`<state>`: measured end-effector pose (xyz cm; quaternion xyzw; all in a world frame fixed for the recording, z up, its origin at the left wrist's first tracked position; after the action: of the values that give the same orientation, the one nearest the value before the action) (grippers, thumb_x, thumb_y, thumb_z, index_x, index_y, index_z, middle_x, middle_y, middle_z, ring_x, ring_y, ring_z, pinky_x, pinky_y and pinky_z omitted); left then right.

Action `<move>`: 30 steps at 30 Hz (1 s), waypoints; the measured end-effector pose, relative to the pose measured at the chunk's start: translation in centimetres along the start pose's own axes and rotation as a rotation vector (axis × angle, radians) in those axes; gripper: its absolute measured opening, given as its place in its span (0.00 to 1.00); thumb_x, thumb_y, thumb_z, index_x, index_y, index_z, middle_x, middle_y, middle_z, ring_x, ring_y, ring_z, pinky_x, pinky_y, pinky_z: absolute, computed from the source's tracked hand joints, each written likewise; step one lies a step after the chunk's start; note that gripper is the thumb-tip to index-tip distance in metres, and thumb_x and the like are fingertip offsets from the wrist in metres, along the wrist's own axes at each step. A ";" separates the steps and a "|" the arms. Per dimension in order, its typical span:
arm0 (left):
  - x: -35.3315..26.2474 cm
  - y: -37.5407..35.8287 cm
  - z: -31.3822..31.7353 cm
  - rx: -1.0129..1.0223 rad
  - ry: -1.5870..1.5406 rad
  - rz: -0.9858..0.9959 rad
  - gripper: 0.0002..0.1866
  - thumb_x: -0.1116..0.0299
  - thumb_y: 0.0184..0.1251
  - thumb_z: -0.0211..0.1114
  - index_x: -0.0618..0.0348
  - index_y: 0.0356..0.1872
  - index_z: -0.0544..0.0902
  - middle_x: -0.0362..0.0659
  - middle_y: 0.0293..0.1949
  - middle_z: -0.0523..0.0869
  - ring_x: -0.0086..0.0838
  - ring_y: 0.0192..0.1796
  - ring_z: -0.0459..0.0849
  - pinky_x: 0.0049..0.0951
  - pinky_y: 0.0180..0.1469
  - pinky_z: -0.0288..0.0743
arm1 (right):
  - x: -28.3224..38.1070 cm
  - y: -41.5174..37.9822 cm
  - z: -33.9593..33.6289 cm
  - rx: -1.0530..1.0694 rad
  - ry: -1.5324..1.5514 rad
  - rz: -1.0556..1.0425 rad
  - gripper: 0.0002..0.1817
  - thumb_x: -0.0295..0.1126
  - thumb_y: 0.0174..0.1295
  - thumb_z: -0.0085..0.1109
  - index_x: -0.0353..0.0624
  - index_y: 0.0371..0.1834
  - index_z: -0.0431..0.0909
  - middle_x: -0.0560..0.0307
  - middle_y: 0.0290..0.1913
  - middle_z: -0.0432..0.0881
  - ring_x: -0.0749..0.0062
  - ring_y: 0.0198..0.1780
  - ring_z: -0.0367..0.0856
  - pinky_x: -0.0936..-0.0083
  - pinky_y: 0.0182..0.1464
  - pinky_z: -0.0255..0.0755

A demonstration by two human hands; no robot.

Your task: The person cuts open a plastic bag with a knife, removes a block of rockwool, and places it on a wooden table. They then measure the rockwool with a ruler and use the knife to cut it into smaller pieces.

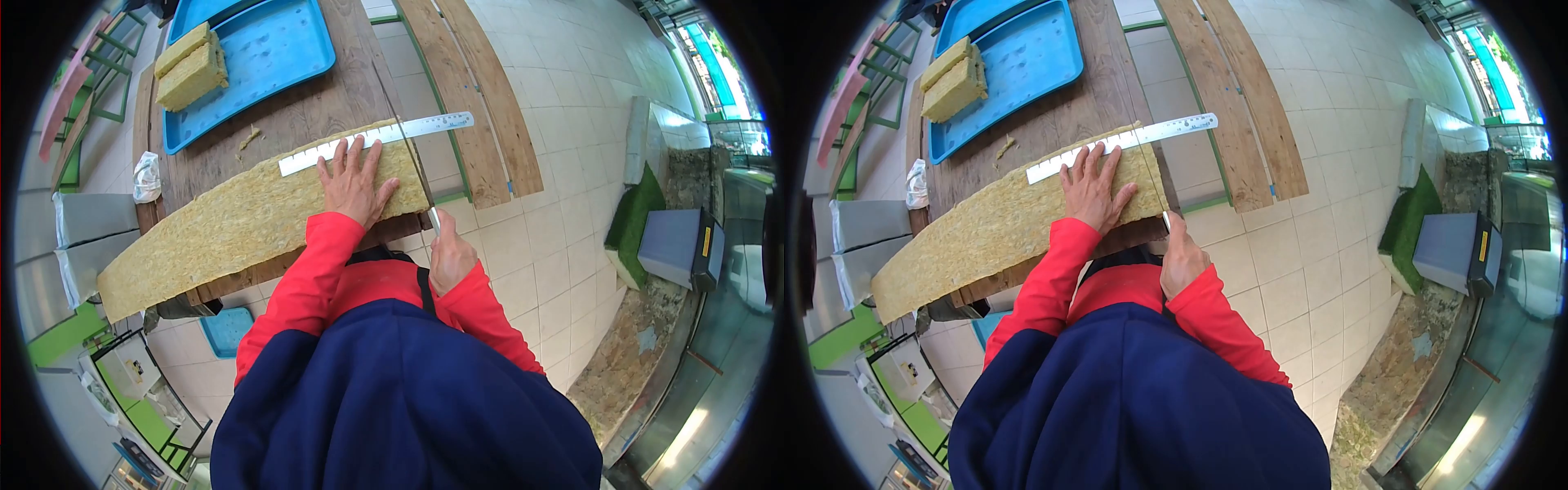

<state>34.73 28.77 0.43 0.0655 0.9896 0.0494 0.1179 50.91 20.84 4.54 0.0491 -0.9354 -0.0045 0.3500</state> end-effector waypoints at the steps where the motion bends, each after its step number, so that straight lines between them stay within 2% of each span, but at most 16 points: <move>1: 0.0 0.0 0.0 -0.005 0.011 0.000 0.32 0.44 0.60 0.54 0.44 0.64 0.63 0.43 0.64 0.61 0.40 0.68 0.52 0.57 0.65 0.42 | -0.1 -0.3 0.2 -0.006 -0.014 -0.015 0.24 0.21 0.55 0.42 0.38 0.58 0.60 0.41 0.23 0.75 0.46 0.23 0.76 0.58 0.28 0.68; 5: 0.1 0.2 -0.3 0.020 0.018 0.006 0.32 0.44 0.60 0.52 0.44 0.64 0.63 0.43 0.64 0.61 0.40 0.68 0.53 0.56 0.64 0.43 | -0.3 -1.3 0.6 0.037 -0.122 -0.002 0.30 0.21 0.55 0.43 0.38 0.65 0.55 0.45 0.21 0.74 0.52 0.21 0.75 0.64 0.26 0.69; 11: 0.1 0.2 -0.3 0.021 -0.001 0.017 0.31 0.44 0.61 0.52 0.46 0.63 0.64 0.44 0.65 0.61 0.42 0.68 0.54 0.59 0.64 0.44 | 0.3 -1.7 0.4 0.048 -0.147 -0.008 0.35 0.20 0.53 0.45 0.38 0.69 0.49 0.46 0.21 0.74 0.52 0.21 0.75 0.63 0.25 0.67; 15: 0.1 0.3 -0.7 0.021 0.026 0.023 0.31 0.44 0.61 0.52 0.45 0.63 0.65 0.43 0.65 0.61 0.42 0.67 0.55 0.58 0.63 0.46 | 1.3 -1.8 -0.4 0.070 -0.104 -0.004 0.38 0.19 0.51 0.46 0.38 0.69 0.48 0.44 0.21 0.73 0.52 0.21 0.74 0.62 0.25 0.67; 18: 0.1 0.3 -0.8 0.027 0.035 0.024 0.31 0.44 0.60 0.52 0.45 0.63 0.65 0.43 0.64 0.62 0.42 0.67 0.56 0.58 0.62 0.48 | 2.0 -2.3 -1.0 0.091 -0.180 -0.013 0.41 0.17 0.47 0.47 0.38 0.69 0.47 0.44 0.20 0.73 0.52 0.20 0.74 0.62 0.25 0.67; 20: 0.1 0.3 -0.8 0.025 0.039 0.026 0.31 0.44 0.60 0.53 0.45 0.63 0.65 0.43 0.64 0.62 0.42 0.67 0.56 0.58 0.62 0.48 | 2.7 -2.5 -1.8 0.196 -0.302 0.024 0.42 0.16 0.44 0.46 0.38 0.69 0.48 0.45 0.19 0.72 0.52 0.19 0.73 0.61 0.24 0.66; 30: 0.0 0.3 -0.9 0.035 0.041 0.018 0.31 0.44 0.60 0.52 0.44 0.63 0.64 0.44 0.63 0.63 0.41 0.66 0.56 0.56 0.62 0.48 | 4.8 -3.2 -4.6 0.279 -0.380 0.018 0.41 0.16 0.43 0.46 0.37 0.68 0.51 0.46 0.17 0.71 0.53 0.16 0.71 0.60 0.22 0.66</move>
<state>34.53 28.99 1.29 0.0755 0.9919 0.0346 0.0960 50.66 17.35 11.02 0.0872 -0.9765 0.1189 0.1574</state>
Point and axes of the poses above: each hand's wrist, its own y-axis towards the middle knuckle, its own z-axis out of the palm, x = y × z, the point moved 2 cm from there along y, towards the middle knuckle
